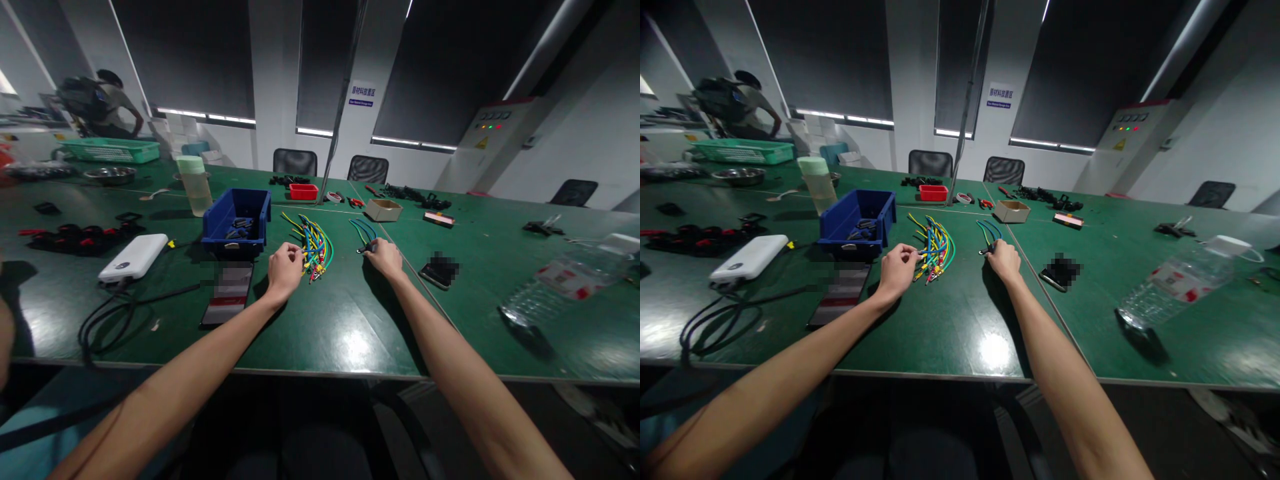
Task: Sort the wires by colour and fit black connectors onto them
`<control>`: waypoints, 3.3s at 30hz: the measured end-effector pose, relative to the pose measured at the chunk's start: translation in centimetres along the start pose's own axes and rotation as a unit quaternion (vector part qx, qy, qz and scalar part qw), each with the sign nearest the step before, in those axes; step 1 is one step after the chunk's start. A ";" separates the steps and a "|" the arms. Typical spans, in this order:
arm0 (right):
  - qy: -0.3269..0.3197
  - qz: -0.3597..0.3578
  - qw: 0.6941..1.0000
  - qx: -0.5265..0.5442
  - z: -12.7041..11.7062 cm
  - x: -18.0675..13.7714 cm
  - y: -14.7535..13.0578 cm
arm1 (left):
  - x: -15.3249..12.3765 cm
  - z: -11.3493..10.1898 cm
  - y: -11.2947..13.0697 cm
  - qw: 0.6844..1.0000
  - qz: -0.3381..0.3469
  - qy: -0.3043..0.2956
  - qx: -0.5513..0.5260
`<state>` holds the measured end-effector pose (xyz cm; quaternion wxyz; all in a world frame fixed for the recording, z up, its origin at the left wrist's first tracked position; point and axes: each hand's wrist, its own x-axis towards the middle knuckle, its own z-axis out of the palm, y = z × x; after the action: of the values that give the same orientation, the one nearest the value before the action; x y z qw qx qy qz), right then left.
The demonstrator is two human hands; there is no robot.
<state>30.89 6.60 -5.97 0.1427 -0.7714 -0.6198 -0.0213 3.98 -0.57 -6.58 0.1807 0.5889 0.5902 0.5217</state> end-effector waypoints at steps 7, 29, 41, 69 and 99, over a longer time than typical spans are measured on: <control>-0.005 -0.007 0.999 -0.042 -1.3 -1.2 -1.1 | -0.1 -0.1 0.1 1.000 -0.021 -0.001 -0.012; 0.073 -0.017 0.997 0.020 -1.2 -1.9 -2.8 | 0.0 0.8 -0.6 0.999 -0.019 -0.045 -0.011; 0.068 -0.036 0.997 0.019 -0.9 -2.1 -3.1 | 0.2 1.1 -0.5 0.968 -0.101 -0.094 -0.209; 0.099 -0.059 0.990 0.078 0.6 -1.2 -2.7 | 0.7 0.5 -0.2 0.932 -0.036 0.044 -0.359; -0.007 -0.296 0.945 0.143 2.0 -5.4 -8.2 | 0.2 -1.6 2.4 0.912 -0.013 0.064 -0.404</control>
<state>21.41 3.50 -7.44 0.2344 -0.5252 -0.8174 0.0317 3.84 -1.62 -3.90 0.3722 0.4233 0.3470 0.7496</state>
